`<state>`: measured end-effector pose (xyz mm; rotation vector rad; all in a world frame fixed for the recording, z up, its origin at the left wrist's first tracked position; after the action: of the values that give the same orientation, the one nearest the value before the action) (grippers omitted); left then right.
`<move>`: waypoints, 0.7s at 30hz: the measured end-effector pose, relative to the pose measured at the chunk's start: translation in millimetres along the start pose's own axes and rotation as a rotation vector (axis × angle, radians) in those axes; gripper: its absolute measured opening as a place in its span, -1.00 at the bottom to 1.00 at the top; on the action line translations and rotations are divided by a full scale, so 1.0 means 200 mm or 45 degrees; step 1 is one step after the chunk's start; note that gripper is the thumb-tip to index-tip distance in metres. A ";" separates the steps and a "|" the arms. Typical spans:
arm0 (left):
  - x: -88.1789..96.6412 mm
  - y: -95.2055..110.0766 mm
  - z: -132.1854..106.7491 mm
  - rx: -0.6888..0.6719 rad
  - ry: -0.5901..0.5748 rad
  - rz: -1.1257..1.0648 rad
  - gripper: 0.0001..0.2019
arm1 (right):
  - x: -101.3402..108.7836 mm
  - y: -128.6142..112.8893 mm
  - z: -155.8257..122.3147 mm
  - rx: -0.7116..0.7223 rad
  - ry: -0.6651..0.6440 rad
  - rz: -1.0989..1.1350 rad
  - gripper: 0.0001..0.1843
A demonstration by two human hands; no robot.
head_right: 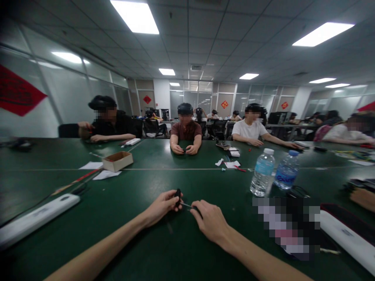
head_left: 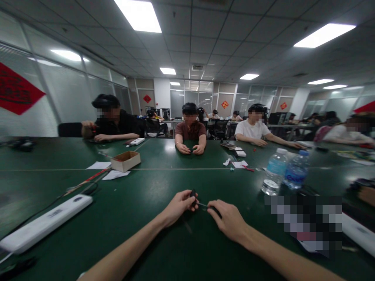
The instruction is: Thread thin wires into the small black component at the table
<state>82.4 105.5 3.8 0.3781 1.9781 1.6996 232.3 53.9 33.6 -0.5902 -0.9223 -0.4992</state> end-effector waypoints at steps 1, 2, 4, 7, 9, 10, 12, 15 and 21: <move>0.00 0.00 0.00 0.003 -0.001 -0.015 -0.66 | 0.00 0.00 0.00 -0.005 0.001 0.002 -0.77; 0.00 -0.01 0.01 0.003 -0.001 -0.029 -0.65 | 0.00 0.00 0.00 -0.009 0.000 0.005 -0.76; 0.01 -0.02 0.02 -0.002 -0.002 -0.050 -0.65 | 0.00 0.01 -0.01 -0.016 0.005 0.008 -0.76; 0.02 -0.03 0.03 -0.006 0.001 -0.067 -0.65 | 0.00 0.01 -0.01 -0.012 0.010 0.014 -0.77; 0.02 -0.03 0.03 0.001 0.001 -0.063 -0.66 | 0.00 0.02 -0.01 -0.017 0.027 0.016 -0.76; 0.01 -0.03 0.02 0.015 -0.014 -0.047 -0.66 | 0.01 0.03 0.00 -0.031 0.047 0.017 -0.76; -0.02 -0.03 0.01 0.053 -0.062 -0.005 -0.66 | 0.03 0.06 0.00 -0.076 0.104 0.024 -0.75; -0.04 -0.03 0.00 0.085 -0.101 0.004 -0.68 | 0.04 0.08 0.00 -0.106 0.139 0.047 -0.74; 0.01 -0.03 0.01 0.048 -0.043 -0.146 -0.69 | 0.02 0.02 0.00 -0.024 0.073 0.076 -0.77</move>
<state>83.5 106.8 -2.9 0.2990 1.9712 1.5770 236.5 56.9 36.3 -0.6156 -0.8436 -0.4690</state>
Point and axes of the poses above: each hand's wrist, its own z-axis towards the middle knuckle, its own x-axis out of the back of the hand, y = z × x, the point moved 8 cm from there along z, towards the middle knuckle, and after that the axes turned 12 degrees about x, right-handed, at the moved point
